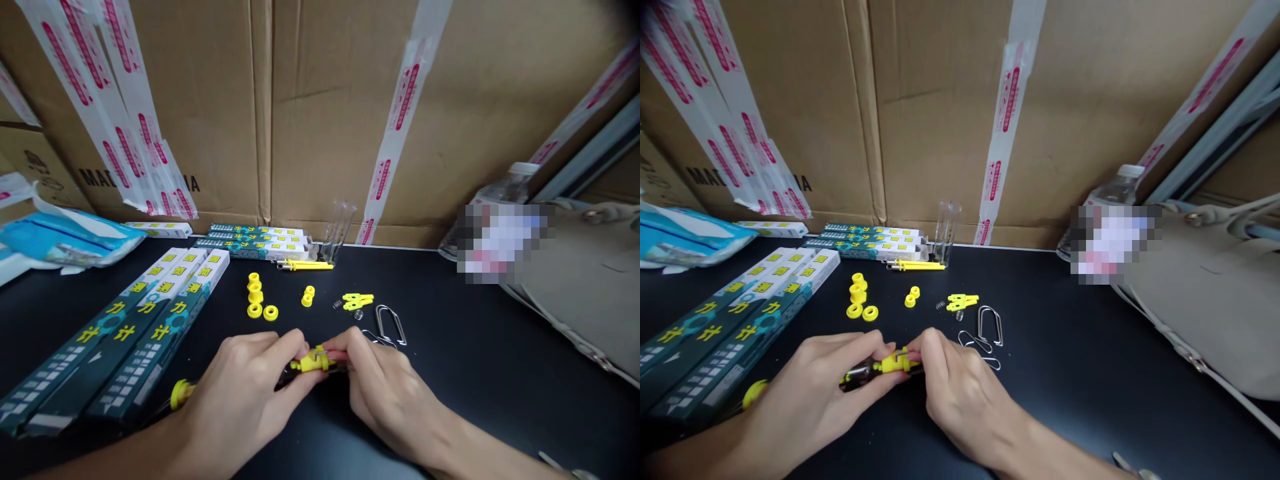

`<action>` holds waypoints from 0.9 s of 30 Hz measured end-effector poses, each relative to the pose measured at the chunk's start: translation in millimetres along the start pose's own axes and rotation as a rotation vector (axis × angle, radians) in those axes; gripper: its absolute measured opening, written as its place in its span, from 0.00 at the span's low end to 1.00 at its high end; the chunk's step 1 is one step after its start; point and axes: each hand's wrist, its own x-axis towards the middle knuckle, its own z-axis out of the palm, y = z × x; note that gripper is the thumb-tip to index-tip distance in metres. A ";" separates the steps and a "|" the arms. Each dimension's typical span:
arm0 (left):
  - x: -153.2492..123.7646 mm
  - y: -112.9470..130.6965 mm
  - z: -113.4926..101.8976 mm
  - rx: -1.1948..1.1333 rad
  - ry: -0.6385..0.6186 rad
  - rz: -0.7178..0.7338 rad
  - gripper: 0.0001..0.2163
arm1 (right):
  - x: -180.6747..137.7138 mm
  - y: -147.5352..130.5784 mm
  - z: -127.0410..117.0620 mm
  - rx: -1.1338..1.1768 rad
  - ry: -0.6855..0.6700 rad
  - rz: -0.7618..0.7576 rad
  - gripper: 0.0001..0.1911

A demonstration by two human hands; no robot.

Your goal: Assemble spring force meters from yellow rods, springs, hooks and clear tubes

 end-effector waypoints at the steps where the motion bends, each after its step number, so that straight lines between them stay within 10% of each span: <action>1: -0.4 0.2 0.3 0.025 0.004 0.017 0.07 | -0.6 0.3 0.8 0.006 -0.003 0.026 0.15; 17: -0.4 -0.1 1.8 0.238 0.060 0.224 0.05 | -1.3 0.9 9.8 0.105 0.028 0.255 0.18; 27: -0.9 -4.5 0.7 0.304 0.112 0.139 0.12 | 7.6 3.1 -4.1 0.085 -0.046 0.087 0.09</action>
